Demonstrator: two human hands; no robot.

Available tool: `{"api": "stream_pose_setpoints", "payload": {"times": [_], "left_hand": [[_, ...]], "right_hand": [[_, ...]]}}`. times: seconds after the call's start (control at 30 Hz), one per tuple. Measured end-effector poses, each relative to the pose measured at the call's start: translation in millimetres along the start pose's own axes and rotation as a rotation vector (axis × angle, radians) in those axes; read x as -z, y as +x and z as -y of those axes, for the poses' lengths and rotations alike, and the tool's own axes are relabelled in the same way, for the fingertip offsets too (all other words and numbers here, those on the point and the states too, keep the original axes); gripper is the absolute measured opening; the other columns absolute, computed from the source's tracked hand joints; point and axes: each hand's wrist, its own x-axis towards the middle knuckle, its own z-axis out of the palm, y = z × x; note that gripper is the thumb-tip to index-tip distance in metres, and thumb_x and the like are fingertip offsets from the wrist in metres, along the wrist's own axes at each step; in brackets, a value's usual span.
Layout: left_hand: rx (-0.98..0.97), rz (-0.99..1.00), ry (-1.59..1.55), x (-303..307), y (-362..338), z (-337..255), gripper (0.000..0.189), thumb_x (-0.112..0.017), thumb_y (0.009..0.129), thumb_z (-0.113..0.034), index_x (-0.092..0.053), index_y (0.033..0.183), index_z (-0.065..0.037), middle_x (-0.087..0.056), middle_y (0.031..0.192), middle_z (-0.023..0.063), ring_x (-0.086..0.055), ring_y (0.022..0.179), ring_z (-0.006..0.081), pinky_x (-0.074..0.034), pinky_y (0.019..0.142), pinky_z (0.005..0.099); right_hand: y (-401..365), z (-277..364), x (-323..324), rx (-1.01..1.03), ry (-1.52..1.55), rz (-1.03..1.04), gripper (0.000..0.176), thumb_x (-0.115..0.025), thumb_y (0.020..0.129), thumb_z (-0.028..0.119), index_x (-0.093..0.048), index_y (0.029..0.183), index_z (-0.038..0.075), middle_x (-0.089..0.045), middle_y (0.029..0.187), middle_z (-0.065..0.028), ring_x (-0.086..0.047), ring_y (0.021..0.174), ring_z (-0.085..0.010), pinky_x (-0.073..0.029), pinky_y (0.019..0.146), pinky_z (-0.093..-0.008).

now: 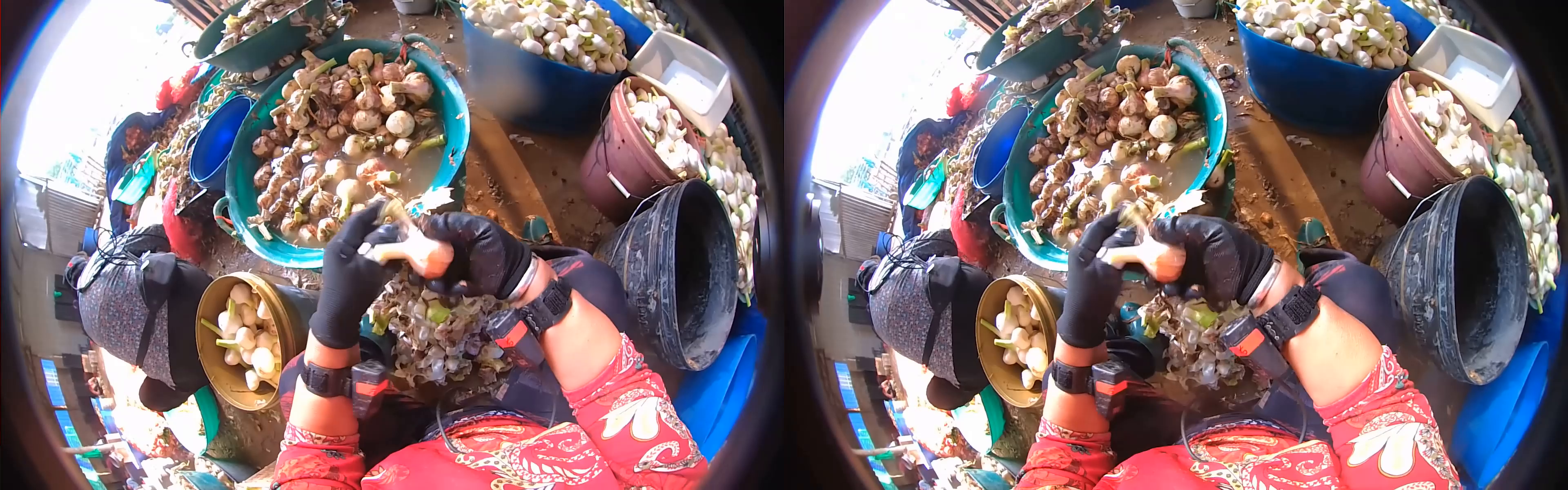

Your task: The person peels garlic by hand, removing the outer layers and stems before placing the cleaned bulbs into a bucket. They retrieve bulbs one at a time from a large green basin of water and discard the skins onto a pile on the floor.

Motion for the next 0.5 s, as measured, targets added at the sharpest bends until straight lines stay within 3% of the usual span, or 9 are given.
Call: {"api": "stream_pose_setpoints", "payload": {"times": [0.03, 0.1, 0.13, 0.23, 0.3, 0.37, 0.43, 0.47, 0.5], "left_hand": [[0.359, -0.042, -0.368, 5.0, -1.2, -8.2, 0.042, -0.061, 0.083, -0.007, -0.051, 0.123, 0.004, -0.061, 0.079, 0.0052, -0.058, 0.067, 0.0105, -0.048, 0.061, 0.0249], [0.440, 0.064, -0.577, 12.8, -5.4, -7.3, 0.039, -0.057, 0.085, -0.007, -0.052, 0.123, 0.003, -0.061, 0.080, 0.0061, -0.057, 0.064, 0.0106, -0.048, 0.060, 0.0246], [0.252, 0.115, -0.343, 8.9, -8.2, -7.6, 0.040, -0.059, 0.083, -0.005, -0.054, 0.122, 0.003, -0.063, 0.083, 0.0062, -0.058, 0.065, 0.0111, -0.048, 0.060, 0.0245], [0.326, -0.005, -0.456, -6.7, -5.1, -17.1, 0.039, -0.060, 0.083, -0.004, -0.055, 0.121, 0.003, -0.064, 0.086, 0.0067, -0.059, 0.067, 0.0110, -0.049, 0.061, 0.0247], [0.351, 0.030, -0.522, -2.4, -5.4, -7.2, 0.033, -0.062, 0.082, -0.005, -0.058, 0.115, 0.003, -0.065, 0.084, 0.0077, -0.060, 0.066, 0.0117, -0.049, 0.062, 0.0252], [0.351, 0.076, -0.337, -1.2, -4.6, -5.8, 0.024, -0.062, 0.083, -0.005, -0.061, 0.106, 0.003, -0.065, 0.078, 0.0081, -0.060, 0.063, 0.0124, -0.049, 0.061, 0.0260], [0.417, 0.044, -0.425, 2.3, -4.2, -9.3, 0.018, -0.060, 0.084, -0.006, -0.063, 0.099, 0.003, -0.063, 0.073, 0.0082, -0.060, 0.060, 0.0135, -0.049, 0.059, 0.0257], [0.437, 0.046, -0.485, 7.9, -2.6, -10.3, 0.018, -0.059, 0.084, -0.007, -0.063, 0.099, 0.003, -0.062, 0.072, 0.0083, -0.060, 0.059, 0.0135, -0.049, 0.058, 0.0256], [0.453, 0.045, -0.544, 13.5, -1.6, -11.6, 0.018, -0.058, 0.085, -0.008, -0.063, 0.099, 0.003, -0.062, 0.071, 0.0083, -0.060, 0.058, 0.0135, -0.048, 0.057, 0.0255]], "right_hand": [[-1.0, 5.1, -2.0, 0.032, 0.041, -0.050, 0.031, -0.060, 0.086, 0.034, -0.060, 0.099, 0.006, -0.064, 0.080, -0.0052, -0.061, 0.066, -0.0144, -0.045, 0.050, -0.0243], [-0.4, 14.0, -6.2, 0.059, 0.049, 0.069, 0.030, -0.059, 0.087, 0.032, -0.060, 0.101, 0.005, -0.064, 0.083, -0.0056, -0.061, 0.069, -0.0147, -0.047, 0.056, -0.0251], [-3.8, 13.6, -11.5, 0.107, -0.005, 0.026, 0.032, -0.059, 0.087, 0.032, -0.058, 0.105, 0.005, -0.062, 0.084, -0.0052, -0.060, 0.073, -0.0156, -0.047, 0.058, -0.0260], [8.5, 2.7, 12.5, 0.065, -0.071, -0.020, 0.032, -0.057, 0.089, 0.026, -0.057, 0.112, 0.003, -0.062, 0.088, -0.0048, -0.059, 0.078, -0.0154, -0.049, 0.067, -0.0278], [17.0, 0.5, 9.9, 0.136, -0.058, 0.021, 0.025, -0.053, 0.091, 0.019, -0.059, 0.110, 0.002, -0.063, 0.096, -0.0053, -0.060, 0.080, -0.0133, -0.050, 0.074, -0.0266], [11.3, 3.0, 7.5, 0.191, -0.151, -0.116, 0.020, -0.052, 0.092, 0.012, -0.060, 0.106, 0.000, -0.063, 0.100, -0.0054, -0.059, 0.084, -0.0108, -0.049, 0.077, -0.0259], [13.4, 4.5, 6.5, 0.405, -0.624, -0.339, 0.018, -0.054, 0.091, 0.007, -0.061, 0.105, -0.002, -0.063, 0.103, -0.0042, -0.058, 0.090, -0.0087, -0.048, 0.076, -0.0251], [15.3, -1.1, -7.1, 0.596, -0.582, -0.384, 0.012, -0.059, 0.087, 0.008, -0.066, 0.093, 0.000, -0.061, 0.075, -0.0003, -0.056, 0.067, -0.0128, -0.047, 0.064, -0.0284], [14.3, -1.5, -9.2, 0.595, -0.582, -0.375, 0.012, -0.059, 0.087, 0.008, -0.066, 0.093, 0.000, -0.061, 0.075, -0.0003, -0.056, 0.067, -0.0128, -0.047, 0.064, -0.0284]]}}
